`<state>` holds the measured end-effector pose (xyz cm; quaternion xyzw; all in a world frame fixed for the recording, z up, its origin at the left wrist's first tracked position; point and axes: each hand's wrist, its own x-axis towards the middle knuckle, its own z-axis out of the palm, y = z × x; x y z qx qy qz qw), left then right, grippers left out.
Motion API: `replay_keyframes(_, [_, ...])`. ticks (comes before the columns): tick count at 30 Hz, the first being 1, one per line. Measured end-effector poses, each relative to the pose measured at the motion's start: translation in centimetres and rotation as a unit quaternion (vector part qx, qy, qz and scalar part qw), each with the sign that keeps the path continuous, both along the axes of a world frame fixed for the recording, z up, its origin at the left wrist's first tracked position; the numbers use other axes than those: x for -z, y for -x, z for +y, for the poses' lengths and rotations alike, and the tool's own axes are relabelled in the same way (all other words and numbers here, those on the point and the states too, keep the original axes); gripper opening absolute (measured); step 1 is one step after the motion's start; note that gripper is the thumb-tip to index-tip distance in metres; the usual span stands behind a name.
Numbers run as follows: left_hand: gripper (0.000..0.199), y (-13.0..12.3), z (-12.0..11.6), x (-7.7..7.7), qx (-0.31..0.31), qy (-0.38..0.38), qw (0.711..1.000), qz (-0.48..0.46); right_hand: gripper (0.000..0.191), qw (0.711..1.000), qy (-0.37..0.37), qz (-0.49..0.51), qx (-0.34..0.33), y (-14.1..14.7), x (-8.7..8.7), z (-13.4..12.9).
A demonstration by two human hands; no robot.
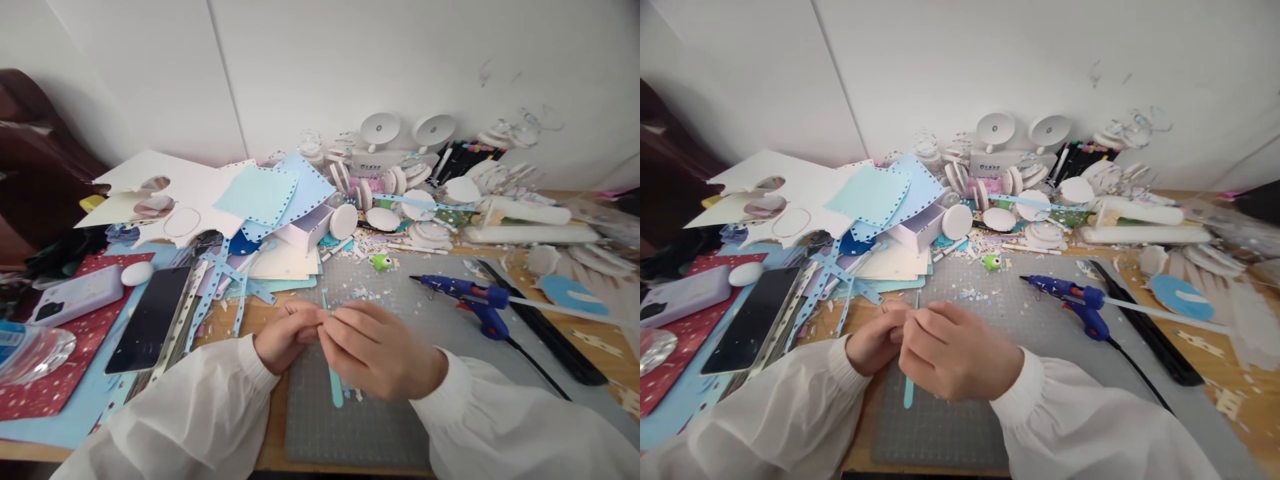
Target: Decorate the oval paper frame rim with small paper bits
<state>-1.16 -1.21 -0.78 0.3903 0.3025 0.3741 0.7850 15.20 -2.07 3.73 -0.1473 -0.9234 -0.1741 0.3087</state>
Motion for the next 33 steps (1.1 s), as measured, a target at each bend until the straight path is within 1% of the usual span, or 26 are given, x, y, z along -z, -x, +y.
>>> replay_keyframes(1, [0.047,0.0,-0.1,-0.1,0.005,-0.007,1.0,0.012,0.015,0.999,0.021,0.035,0.012,-0.2,0.1,0.0])
replay_keyframes(3, [0.044,0.1,-0.2,-0.4,0.005,-0.037,0.998,0.051,0.015,0.988,0.083,0.119,0.055,-1.1,0.3,-0.1])
replay_keyframes(4, [0.042,0.2,-0.2,-0.5,0.001,-0.06,0.995,0.074,0.016,0.977,0.112,0.163,0.079,-1.8,0.5,0.0])
replay_keyframes(6, [0.041,0.3,-0.1,-0.7,-0.002,-0.128,0.984,0.127,0.018,0.953,0.147,0.242,0.111,-3.2,1.1,0.2])
replay_keyframes(7, [0.042,0.4,0.0,-0.7,0.003,-0.167,0.974,0.153,0.018,0.931,0.172,0.294,0.127,-4.0,1.5,0.3])
replay_keyframes(8, [0.042,0.5,0.1,-0.7,0.013,-0.207,0.962,0.176,0.016,0.905,0.21,0.345,0.138,-4.7,2.1,0.5])
replay_keyframes(10, [0.041,0.5,0.2,-0.6,0.045,-0.281,0.935,0.211,0.009,0.83,0.326,0.432,0.137,-5.6,3.4,0.7])
replay_keyframes(12, [0.037,0.3,0.2,-0.3,0.077,-0.34,0.909,0.23,0.002,0.748,0.455,0.472,0.099,-6.1,4.9,0.6])
replay_keyframes(14, [0.032,0.2,0.1,-0.1,0.095,-0.391,0.883,0.242,0.004,0.671,0.556,0.488,0.056,-6.2,5.9,0.4])
replay_keyframes(15, [0.03,0.1,0.0,0.0,0.1,-0.408,0.873,0.247,0.005,0.641,0.588,0.492,0.039,-6.1,6.1,0.3])
replay_keyframes(16, [0.028,0.0,0.0,0.0,0.103,-0.417,0.868,0.249,0.005,0.617,0.612,0.494,0.025,-6.0,6.2,0.2])
replay_keyframes(17, [0.027,0.0,0.0,0.1,0.105,-0.419,0.866,0.251,0.006,0.6,0.629,0.494,0.012,-6.0,6.1,0.0])
replay_keyframes(20, [0.024,0.0,0.1,0.0,0.108,-0.404,0.873,0.251,0.008,0.573,0.656,0.491,-0.017,-5.8,5.4,-0.4])
replay_keyframes(24, [0.018,0.0,0.4,-0.3,0.115,-0.381,0.885,0.243,0.007,0.562,0.675,0.477,-0.023,-5.5,5.1,-1.0])
replay_keyframes(26, [0.017,0.0,0.4,-0.4,0.121,-0.373,0.888,0.239,0.008,0.57,0.677,0.464,-0.015,-5.4,5.2,-1.2])
replay_keyframes(29, [0.016,0.0,0.4,-0.4,0.129,-0.362,0.893,0.234,0.011,0.594,0.668,0.448,0.0,-5.2,5.2,-1.2])
replay_keyframes(33, [0.018,0.0,0.5,-0.3,0.134,-0.367,0.891,0.231,0.012,0.614,0.66,0.434,0.014,-5.1,4.9,-1.2])
